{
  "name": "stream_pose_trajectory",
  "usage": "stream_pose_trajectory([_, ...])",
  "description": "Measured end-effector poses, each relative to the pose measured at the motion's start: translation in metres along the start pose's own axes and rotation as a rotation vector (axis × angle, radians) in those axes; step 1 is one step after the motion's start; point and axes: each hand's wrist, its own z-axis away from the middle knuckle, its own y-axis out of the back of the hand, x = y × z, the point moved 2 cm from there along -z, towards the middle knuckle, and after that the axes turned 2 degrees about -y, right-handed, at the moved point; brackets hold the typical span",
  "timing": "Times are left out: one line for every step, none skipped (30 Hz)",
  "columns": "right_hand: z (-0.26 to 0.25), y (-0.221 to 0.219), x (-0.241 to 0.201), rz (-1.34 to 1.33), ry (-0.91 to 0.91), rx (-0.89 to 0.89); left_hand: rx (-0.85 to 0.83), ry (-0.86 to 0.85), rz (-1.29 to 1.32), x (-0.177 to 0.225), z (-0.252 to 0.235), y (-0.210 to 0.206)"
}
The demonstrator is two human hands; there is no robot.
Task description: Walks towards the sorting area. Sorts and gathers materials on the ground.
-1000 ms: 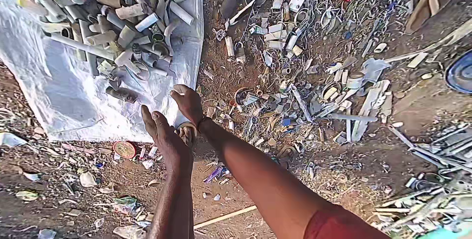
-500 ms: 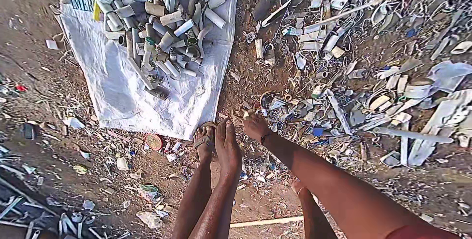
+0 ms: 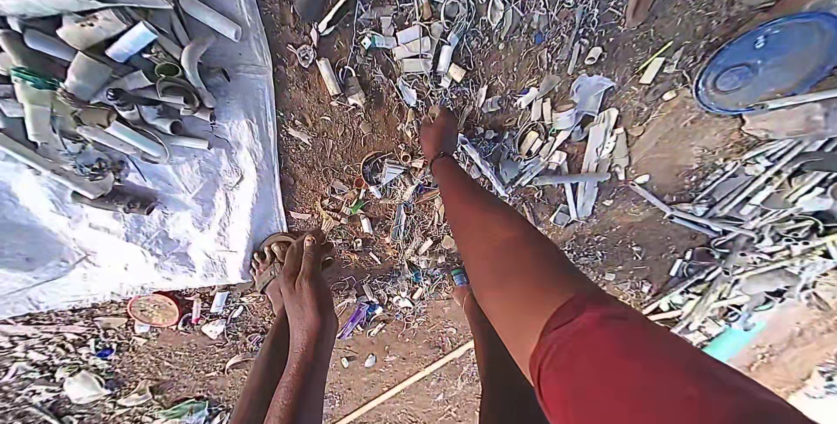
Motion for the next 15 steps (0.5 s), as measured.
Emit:
stream_pose_trajectory([-0.009, 0.0, -0.009, 0.018, 0.036, 0.036, -0.012, 0.0, -0.013, -0.001, 0.002, -0.003])
stream_pose_trajectory([-0.018, 0.0, -0.017, 0.035, 0.103, 0.073, -0.022, -0.004, -0.022, -0.003, 0.004, -0.005])
stream_pose_trajectory([-0.026, 0.0, -0.026, 0.065, 0.182, 0.09, -0.03, -0.004, -0.031, -0.003, 0.007, -0.008])
stream_pose_trajectory([-0.034, 0.0, -0.038, 0.105, 0.265, 0.091, -0.036, -0.006, -0.049, -0.003, 0.01, -0.01])
stream_pose_trajectory([-0.043, 0.002, -0.05, 0.153, 0.357, 0.106, -0.052, -0.011, -0.071, -0.002, 0.012, -0.013])
stream_pose_trajectory([-0.053, 0.004, -0.062, 0.219, 0.441, 0.122, -0.066, -0.022, -0.098, -0.004, 0.013, -0.015])
stream_pose_trajectory([-0.06, 0.005, -0.071, 0.288, 0.499, 0.11, -0.077, -0.031, -0.132, -0.006, 0.015, -0.015])
stream_pose_trajectory([-0.067, 0.008, -0.081, 0.347, 0.544, 0.076, -0.097, -0.042, -0.165, -0.007, 0.017, -0.016])
stream_pose_trajectory([-0.077, 0.014, -0.092, 0.4, 0.572, 0.033, -0.117, -0.057, -0.195, -0.007, 0.017, -0.018])
stream_pose_trajectory([-0.085, 0.018, -0.098, 0.431, 0.584, -0.014, -0.131, -0.063, -0.219, -0.007, 0.017, -0.02])
stream_pose_trajectory([-0.091, 0.02, -0.1, 0.44, 0.577, -0.066, -0.141, -0.061, -0.239, -0.008, 0.017, -0.02])
stream_pose_trajectory([-0.095, 0.021, -0.099, 0.436, 0.559, -0.126, -0.147, -0.057, -0.246, -0.009, 0.016, -0.021])
stream_pose_trajectory([-0.097, 0.019, -0.097, 0.426, 0.537, -0.166, -0.147, -0.057, -0.249, -0.009, 0.015, -0.022])
stream_pose_trajectory([-0.097, 0.016, -0.092, 0.404, 0.533, -0.168, -0.141, -0.056, -0.252, -0.008, 0.014, -0.023])
stream_pose_trajectory([-0.092, 0.012, -0.085, 0.382, 0.543, -0.149, -0.142, -0.048, -0.254, -0.008, 0.014, -0.024])
